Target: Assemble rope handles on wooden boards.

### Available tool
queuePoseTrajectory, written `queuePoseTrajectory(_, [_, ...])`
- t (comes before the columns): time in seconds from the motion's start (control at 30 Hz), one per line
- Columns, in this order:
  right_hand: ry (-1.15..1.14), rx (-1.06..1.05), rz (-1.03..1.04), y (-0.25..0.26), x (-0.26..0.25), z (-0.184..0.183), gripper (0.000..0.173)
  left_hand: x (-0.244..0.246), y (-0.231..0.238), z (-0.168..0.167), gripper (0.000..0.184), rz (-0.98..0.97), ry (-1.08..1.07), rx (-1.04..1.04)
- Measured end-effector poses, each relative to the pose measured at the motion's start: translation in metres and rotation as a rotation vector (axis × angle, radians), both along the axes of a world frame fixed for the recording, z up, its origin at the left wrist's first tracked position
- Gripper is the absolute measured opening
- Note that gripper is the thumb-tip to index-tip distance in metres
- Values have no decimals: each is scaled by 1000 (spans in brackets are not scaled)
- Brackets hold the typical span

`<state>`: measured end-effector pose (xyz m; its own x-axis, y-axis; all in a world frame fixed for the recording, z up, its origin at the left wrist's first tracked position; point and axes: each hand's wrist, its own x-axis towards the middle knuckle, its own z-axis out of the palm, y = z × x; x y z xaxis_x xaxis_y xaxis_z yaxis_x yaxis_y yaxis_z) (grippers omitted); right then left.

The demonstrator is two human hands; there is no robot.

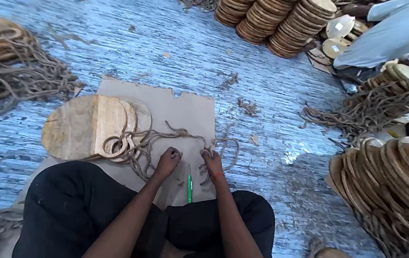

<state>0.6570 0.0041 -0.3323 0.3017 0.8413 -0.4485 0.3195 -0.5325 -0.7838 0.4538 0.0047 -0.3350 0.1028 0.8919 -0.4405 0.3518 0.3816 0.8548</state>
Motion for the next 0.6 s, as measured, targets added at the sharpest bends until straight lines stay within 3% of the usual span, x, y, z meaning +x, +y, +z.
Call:
queuePoseTrajectory(0.1, [-271,91,151,20,-14,10,32,-4,4,19,47,128,-93,59])
queuePoseTrajectory(0.2, [-425,290,386,43,-33,20,23,-3,2,29,38,168,-51,91])
queuePoseTrajectory(0.27, [-476,318,574,69,-47,15,31,-2,-3,28,27,230,-55,92])
queuePoseTrajectory(0.37, [-578,181,777,100,-57,3,45,-2,-5,23,22,291,-113,84])
queuePoseTrajectory(0.5, [-654,97,709,103,-38,-5,34,-3,-4,16,21,312,-83,202])
queuePoseTrajectory(0.6, [-540,130,682,90,-9,-8,30,2,-6,21,25,245,11,273])
